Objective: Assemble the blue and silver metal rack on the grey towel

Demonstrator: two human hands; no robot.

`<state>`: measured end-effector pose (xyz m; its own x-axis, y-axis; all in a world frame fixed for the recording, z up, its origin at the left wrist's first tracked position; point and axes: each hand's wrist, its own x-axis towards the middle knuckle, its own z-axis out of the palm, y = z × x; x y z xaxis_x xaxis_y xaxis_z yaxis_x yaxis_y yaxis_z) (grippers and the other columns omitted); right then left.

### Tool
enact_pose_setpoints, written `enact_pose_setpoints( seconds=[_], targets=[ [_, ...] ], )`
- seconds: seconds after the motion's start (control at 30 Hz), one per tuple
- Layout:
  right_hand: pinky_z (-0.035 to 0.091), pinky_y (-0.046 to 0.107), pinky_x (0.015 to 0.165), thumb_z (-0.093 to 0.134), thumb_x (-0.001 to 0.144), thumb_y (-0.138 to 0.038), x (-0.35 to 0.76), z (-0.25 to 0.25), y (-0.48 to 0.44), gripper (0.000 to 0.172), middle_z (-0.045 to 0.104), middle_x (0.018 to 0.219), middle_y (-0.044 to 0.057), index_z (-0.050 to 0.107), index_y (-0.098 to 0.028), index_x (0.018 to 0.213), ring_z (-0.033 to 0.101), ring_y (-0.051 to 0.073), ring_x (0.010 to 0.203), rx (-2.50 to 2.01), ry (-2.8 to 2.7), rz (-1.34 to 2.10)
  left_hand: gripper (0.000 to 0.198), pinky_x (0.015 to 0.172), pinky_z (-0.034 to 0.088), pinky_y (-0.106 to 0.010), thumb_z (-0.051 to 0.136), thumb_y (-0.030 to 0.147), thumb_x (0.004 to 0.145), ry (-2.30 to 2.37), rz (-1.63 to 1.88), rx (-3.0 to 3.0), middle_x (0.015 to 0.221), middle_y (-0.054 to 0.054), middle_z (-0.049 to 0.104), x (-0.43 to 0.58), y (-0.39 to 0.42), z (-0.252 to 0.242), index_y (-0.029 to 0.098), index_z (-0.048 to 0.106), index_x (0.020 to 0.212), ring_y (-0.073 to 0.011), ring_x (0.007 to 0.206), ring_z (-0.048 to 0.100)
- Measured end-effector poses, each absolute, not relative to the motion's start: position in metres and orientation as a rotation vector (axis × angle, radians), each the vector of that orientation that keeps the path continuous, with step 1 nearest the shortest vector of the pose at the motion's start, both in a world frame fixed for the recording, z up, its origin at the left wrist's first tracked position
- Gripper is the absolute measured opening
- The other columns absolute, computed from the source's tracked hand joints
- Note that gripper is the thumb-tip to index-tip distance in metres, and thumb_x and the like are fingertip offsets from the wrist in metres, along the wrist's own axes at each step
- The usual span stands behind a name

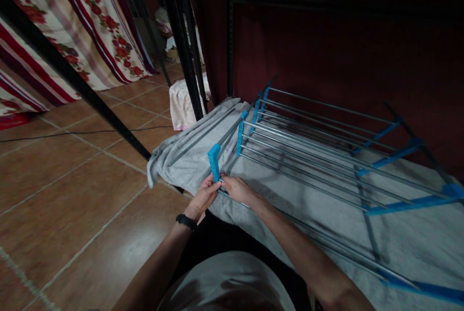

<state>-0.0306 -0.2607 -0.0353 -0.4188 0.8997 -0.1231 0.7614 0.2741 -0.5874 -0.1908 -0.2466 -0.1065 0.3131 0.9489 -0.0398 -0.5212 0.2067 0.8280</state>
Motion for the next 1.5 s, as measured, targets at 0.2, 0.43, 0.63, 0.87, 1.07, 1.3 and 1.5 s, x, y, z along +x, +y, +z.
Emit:
enact_pose_setpoints(
  seconds=[0.2, 0.43, 0.63, 0.87, 1.07, 1.3, 1.5],
  targets=[
    [0.048, 0.025, 0.078, 0.038, 0.104, -0.03, -0.029, -0.028, -0.268, 0.029, 0.073, 0.106, 0.008, 0.063, -0.02, 0.115, 0.068, 0.02, 0.098, -1.595, -2.33, 0.838, 0.038, 0.102, 0.042, -0.033, 0.087, 0.029, 0.069, 0.638, 1.119, 0.823, 0.101, -0.005, 0.074, -0.192, -0.247, -0.11, 0.019, 0.075, 0.104, -0.021, 0.104, 0.065],
    [0.046, 0.023, 0.074, 0.038, 0.103, -0.022, -0.029, -0.031, -0.272, 0.026, 0.072, 0.104, 0.01, 0.062, -0.016, 0.109, 0.068, 0.019, 0.093, -1.493, -2.345, 0.78, 0.039, 0.099, 0.044, -0.032, 0.088, 0.031, 0.068, 0.623, 1.102, 0.809, 0.097, -0.004, 0.074, -0.193, -0.244, -0.118, 0.019, 0.074, 0.102, -0.0189, 0.099, 0.065],
    [0.046, 0.024, 0.075, 0.036, 0.103, -0.021, -0.027, -0.026, -0.273, 0.026, 0.072, 0.106, 0.01, 0.06, -0.017, 0.111, 0.067, 0.019, 0.094, -1.454, -2.377, 0.78, 0.038, 0.1, 0.043, -0.031, 0.088, 0.032, 0.069, 0.629, 1.08, 0.831, 0.094, -0.003, 0.073, -0.193, -0.245, -0.117, 0.019, 0.073, 0.101, -0.0189, 0.102, 0.065],
    [0.045, 0.026, 0.074, 0.033, 0.105, -0.025, -0.024, -0.026, -0.274, 0.028, 0.071, 0.108, 0.01, 0.057, -0.018, 0.118, 0.067, 0.02, 0.095, -1.447, -2.405, 0.807, 0.04, 0.098, 0.046, -0.033, 0.087, 0.035, 0.069, 0.665, 1.063, 0.876, 0.091, -0.003, 0.073, -0.191, -0.248, -0.113, 0.019, 0.072, 0.101, -0.0188, 0.097, 0.065],
    [0.044, 0.026, 0.072, 0.032, 0.106, -0.029, -0.024, -0.028, -0.274, 0.03, 0.071, 0.109, 0.01, 0.055, -0.018, 0.122, 0.067, 0.021, 0.094, -1.48, -2.388, 0.804, 0.043, 0.095, 0.048, -0.035, 0.084, 0.041, 0.071, 0.691, 1.063, 0.979, 0.093, -0.004, 0.073, -0.193, -0.246, -0.114, 0.018, 0.069, 0.105, -0.0192, 0.093, 0.066],
    [0.046, 0.028, 0.075, 0.03, 0.106, -0.034, -0.025, -0.022, -0.275, 0.033, 0.072, 0.105, 0.01, 0.052, -0.02, 0.126, 0.068, 0.022, 0.094, -1.586, -2.45, 0.768, 0.036, 0.103, 0.047, -0.043, 0.062, 0.038, 0.088, 1.008, 1.021, 1.641, 0.115, -0.009, 0.069, -0.199, -0.251, -0.104, 0.019, 0.061, 0.119, -0.0249, 0.113, 0.062],
    [0.045, 0.029, 0.071, 0.027, 0.107, -0.037, -0.026, -0.014, -0.28, 0.036, 0.073, 0.101, 0.009, 0.047, -0.022, 0.132, 0.069, 0.024, 0.09, -1.616, -2.441, 0.761, 0.025, 0.083, 0.054, -0.04, 0.044, 0.028, 0.095, 1.25, 0.994, 1.952, 0.099, -0.011, 0.068, -0.194, -0.258, -0.108, 0.016, 0.053, 0.115, -0.0236, 0.089, 0.067]
  ],
)
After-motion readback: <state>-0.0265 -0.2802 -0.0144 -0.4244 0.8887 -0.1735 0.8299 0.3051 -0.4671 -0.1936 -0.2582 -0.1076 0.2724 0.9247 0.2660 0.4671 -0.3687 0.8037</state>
